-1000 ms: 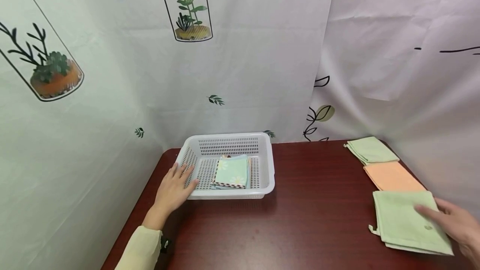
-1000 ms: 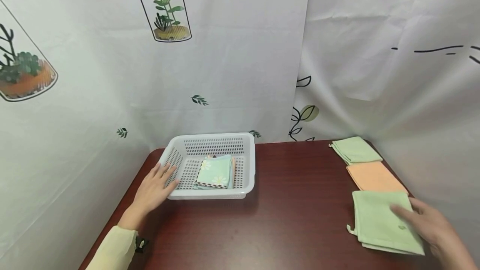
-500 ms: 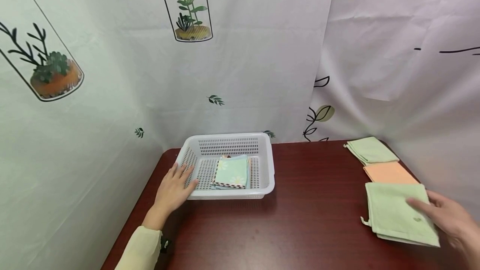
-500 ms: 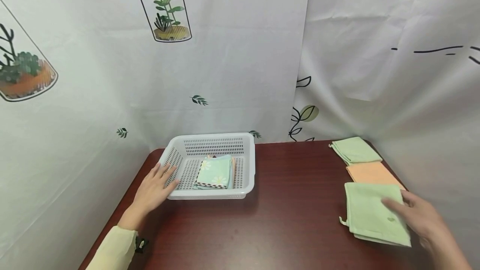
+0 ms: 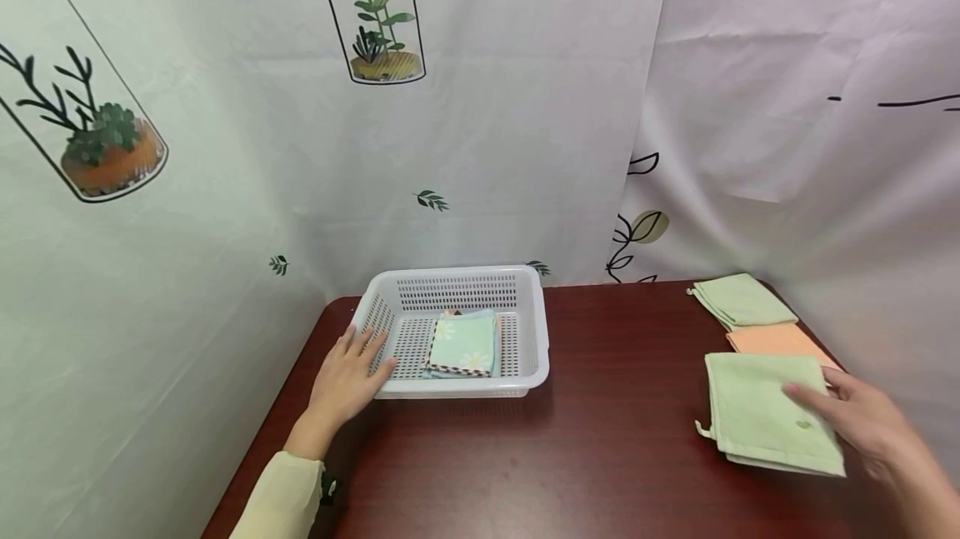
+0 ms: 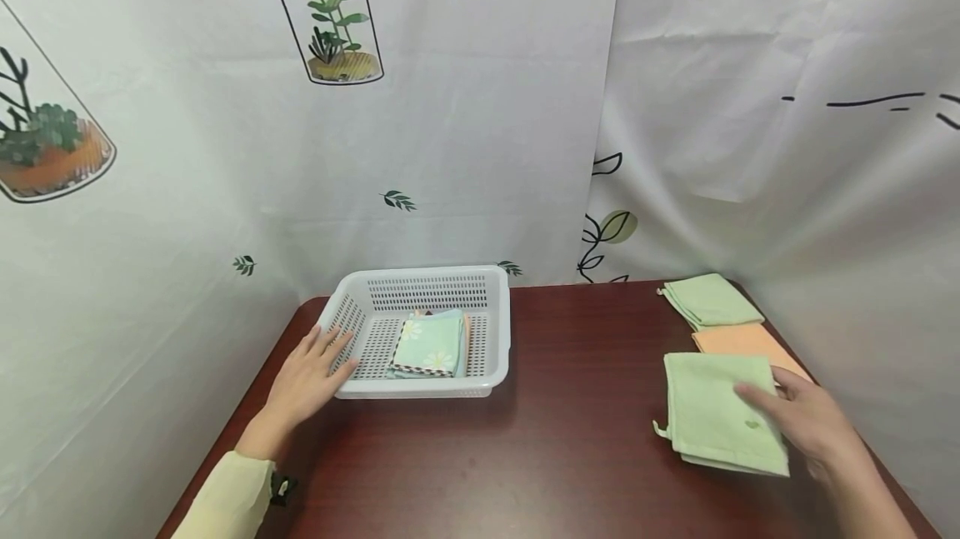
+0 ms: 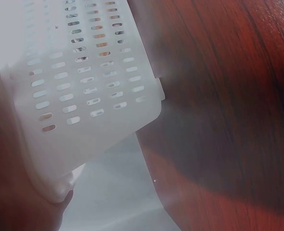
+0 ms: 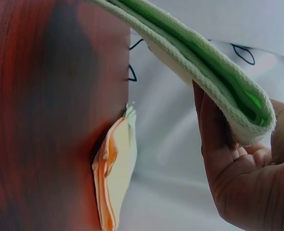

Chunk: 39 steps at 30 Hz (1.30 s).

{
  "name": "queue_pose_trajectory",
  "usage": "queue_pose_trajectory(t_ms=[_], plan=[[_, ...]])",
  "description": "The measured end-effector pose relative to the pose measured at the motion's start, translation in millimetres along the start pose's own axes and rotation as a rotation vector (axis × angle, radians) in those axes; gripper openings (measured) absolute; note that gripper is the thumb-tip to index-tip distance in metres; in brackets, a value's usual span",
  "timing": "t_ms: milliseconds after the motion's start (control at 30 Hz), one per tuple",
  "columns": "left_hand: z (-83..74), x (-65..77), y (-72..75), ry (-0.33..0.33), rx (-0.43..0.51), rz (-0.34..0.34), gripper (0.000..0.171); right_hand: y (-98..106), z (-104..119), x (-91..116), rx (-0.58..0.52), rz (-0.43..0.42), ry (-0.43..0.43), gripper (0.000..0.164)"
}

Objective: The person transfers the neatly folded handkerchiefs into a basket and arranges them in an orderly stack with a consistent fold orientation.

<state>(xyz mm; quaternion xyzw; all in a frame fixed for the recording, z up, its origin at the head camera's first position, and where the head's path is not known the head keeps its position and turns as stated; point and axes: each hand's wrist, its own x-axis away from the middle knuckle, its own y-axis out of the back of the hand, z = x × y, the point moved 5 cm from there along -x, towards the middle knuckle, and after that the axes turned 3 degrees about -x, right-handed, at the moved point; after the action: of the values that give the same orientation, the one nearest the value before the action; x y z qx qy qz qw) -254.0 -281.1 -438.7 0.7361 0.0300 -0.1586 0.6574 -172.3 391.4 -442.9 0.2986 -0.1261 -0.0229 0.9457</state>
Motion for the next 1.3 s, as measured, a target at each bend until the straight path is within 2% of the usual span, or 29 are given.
queue_pose_trajectory(t_ms=[100,300,600,867,933,1100,1300], plan=[[0.5,0.2,-0.7,-0.004,0.002,-0.004,0.062,-2,3,0,-0.053,-0.001,0.019,0.084],[2.0,0.2,-3.2,-0.021,-0.009,-0.014,0.062,-3,12,2,-0.003,-0.001,0.050,0.079],[1.9,-0.5,-2.5,-0.020,-0.016,-0.009,0.062,-14,29,6,-0.076,0.012,0.084,0.072],[1.0,-0.5,-1.3,-0.016,-0.003,0.000,0.063,-22,35,2,-0.188,0.030,0.106,0.039],[1.2,-0.5,-1.4,-0.015,-0.001,0.001,0.062,-22,38,1,-0.153,0.014,0.119,0.043],[1.6,-0.4,-1.5,-0.017,0.001,-0.001,0.062,-25,47,1,-0.080,-0.007,0.123,0.069],[2.3,-0.1,-1.9,-0.009,0.000,-0.001,0.062,-29,54,-3,-0.064,0.011,0.113,0.076]])
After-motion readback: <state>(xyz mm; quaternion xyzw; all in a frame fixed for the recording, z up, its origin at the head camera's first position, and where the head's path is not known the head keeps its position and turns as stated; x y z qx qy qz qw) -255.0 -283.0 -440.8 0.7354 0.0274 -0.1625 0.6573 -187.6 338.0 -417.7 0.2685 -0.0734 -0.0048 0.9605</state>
